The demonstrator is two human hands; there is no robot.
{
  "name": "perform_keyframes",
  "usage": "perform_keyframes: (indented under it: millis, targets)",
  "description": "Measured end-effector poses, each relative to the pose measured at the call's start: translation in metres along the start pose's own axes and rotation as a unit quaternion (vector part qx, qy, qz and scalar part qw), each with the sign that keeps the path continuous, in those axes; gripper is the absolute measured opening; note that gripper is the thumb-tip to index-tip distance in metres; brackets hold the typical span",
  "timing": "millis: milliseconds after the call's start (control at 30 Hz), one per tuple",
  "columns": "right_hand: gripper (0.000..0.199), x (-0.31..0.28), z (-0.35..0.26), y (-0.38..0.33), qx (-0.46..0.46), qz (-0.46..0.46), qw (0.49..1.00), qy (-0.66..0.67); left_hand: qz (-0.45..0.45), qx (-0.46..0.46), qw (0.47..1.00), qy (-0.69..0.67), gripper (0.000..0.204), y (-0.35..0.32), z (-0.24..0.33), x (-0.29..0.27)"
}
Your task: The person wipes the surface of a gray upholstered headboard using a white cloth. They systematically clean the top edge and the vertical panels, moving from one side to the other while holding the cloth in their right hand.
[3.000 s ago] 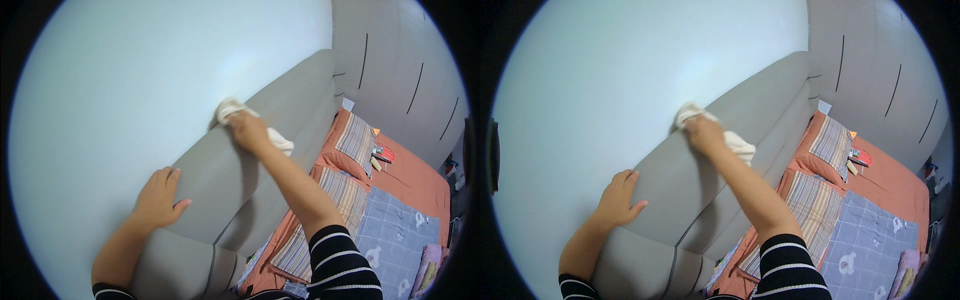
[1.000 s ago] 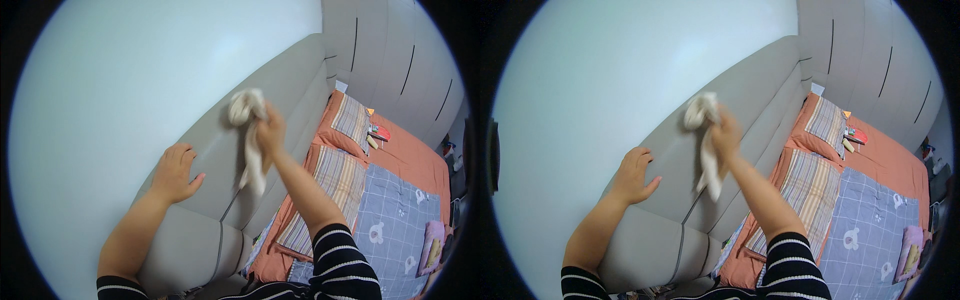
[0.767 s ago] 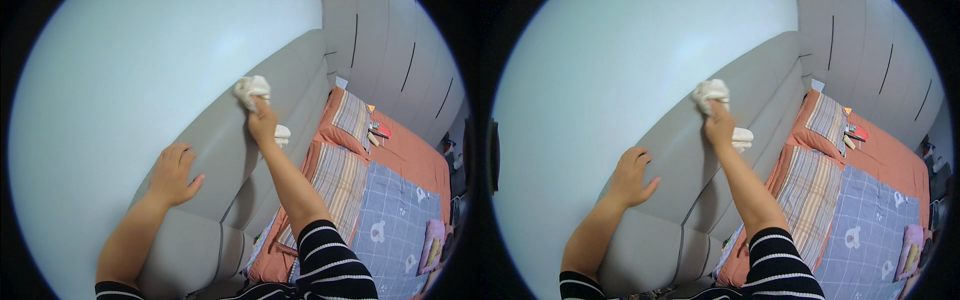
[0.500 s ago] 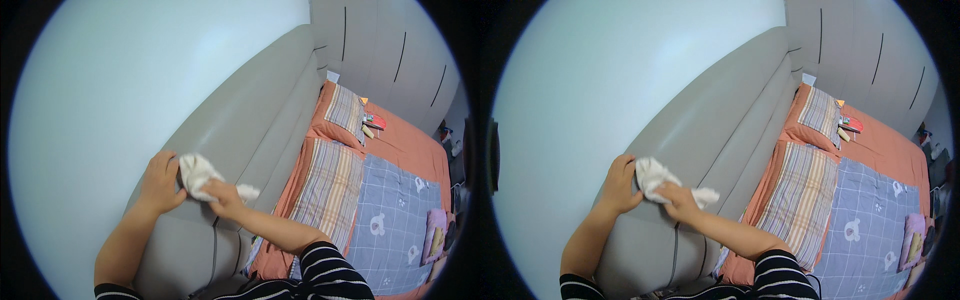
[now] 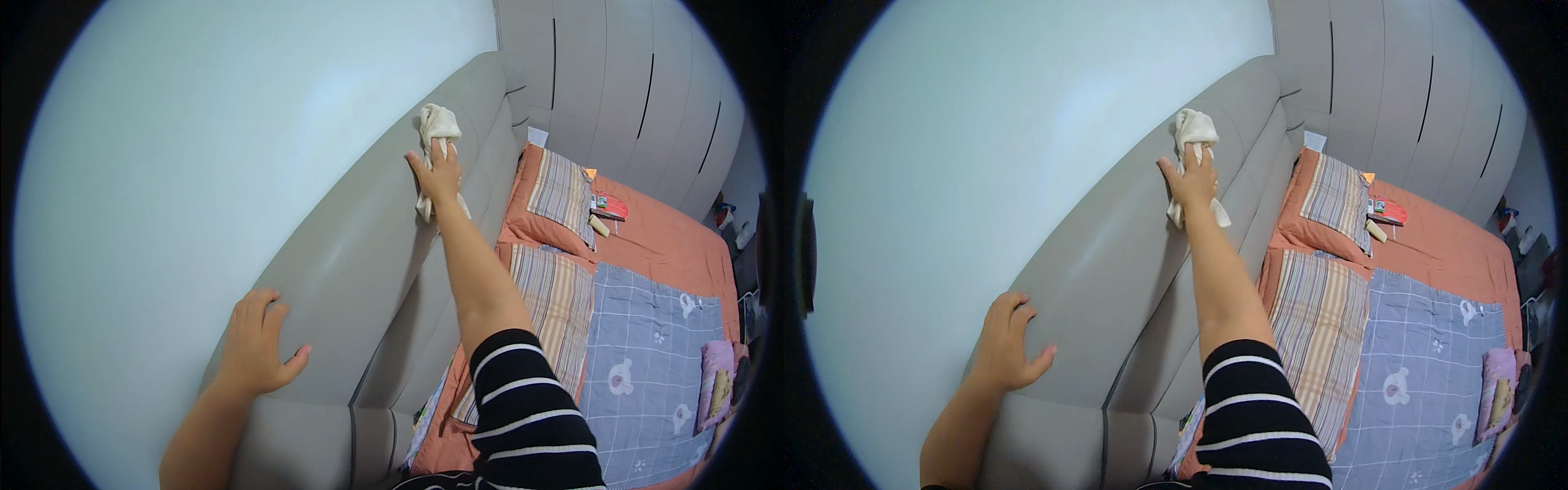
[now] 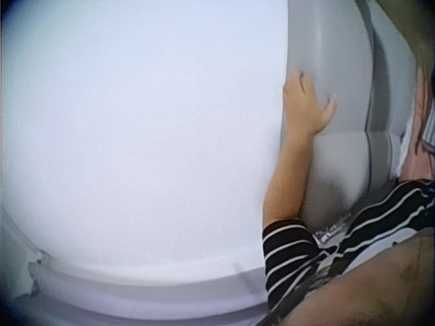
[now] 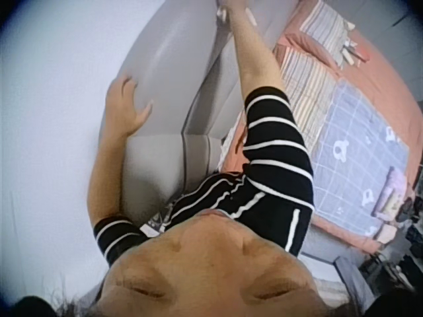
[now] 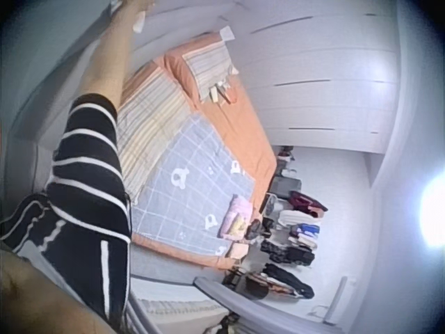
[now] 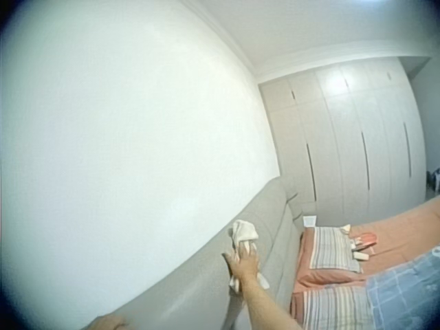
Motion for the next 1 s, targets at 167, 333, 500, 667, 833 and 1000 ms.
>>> perform_keyframes:
  millis: [167, 333, 500, 667, 833, 1000]
  targets:
    - [0.028, -0.042, -0.013, -0.036, -0.048, 0.118, 0.980, 0.151, 0.005, 0.008, 1.000, 0.014, 0.059, 0.002, 0.002, 0.003]
    - [0.016, -0.124, -0.098, -0.188, -0.187, -0.022, 0.952, 0.239, 0.011, 0.007, 1.000, 0.019, 0.060, 0.004, 0.006, 0.005]
    - [0.017, -0.195, -0.162, -0.293, -0.231, -0.230, 0.796, 0.511, 0.006, 0.007, 0.999, 0.039, 0.059, -0.002, 0.000, 0.000]
    - [0.041, -0.132, -0.101, -0.173, -0.017, -0.286, 0.855, 0.433, -0.002, -0.003, 1.000, 0.014, 0.059, 0.000, -0.002, 0.004]
    - [0.049, -0.046, -0.011, 0.017, 0.063, 0.037, 0.965, 0.251, 0.012, 0.012, 1.000, -0.001, 0.056, 0.008, 0.003, -0.002]
    - [0.046, 0.001, -0.038, 0.014, 0.074, -0.050, 0.994, -0.055, 0.014, 0.005, 1.000, -0.009, 0.054, 0.007, 0.001, -0.003]
Point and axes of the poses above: each hand's wrist, its own y-axis towards the middle knuckle, its own x-axis out of the palm, z = x × y, the point moved 10 cm from there along y, towards the middle knuckle, and after that the axes turned 12 degrees about z, right-handed, at the moved point
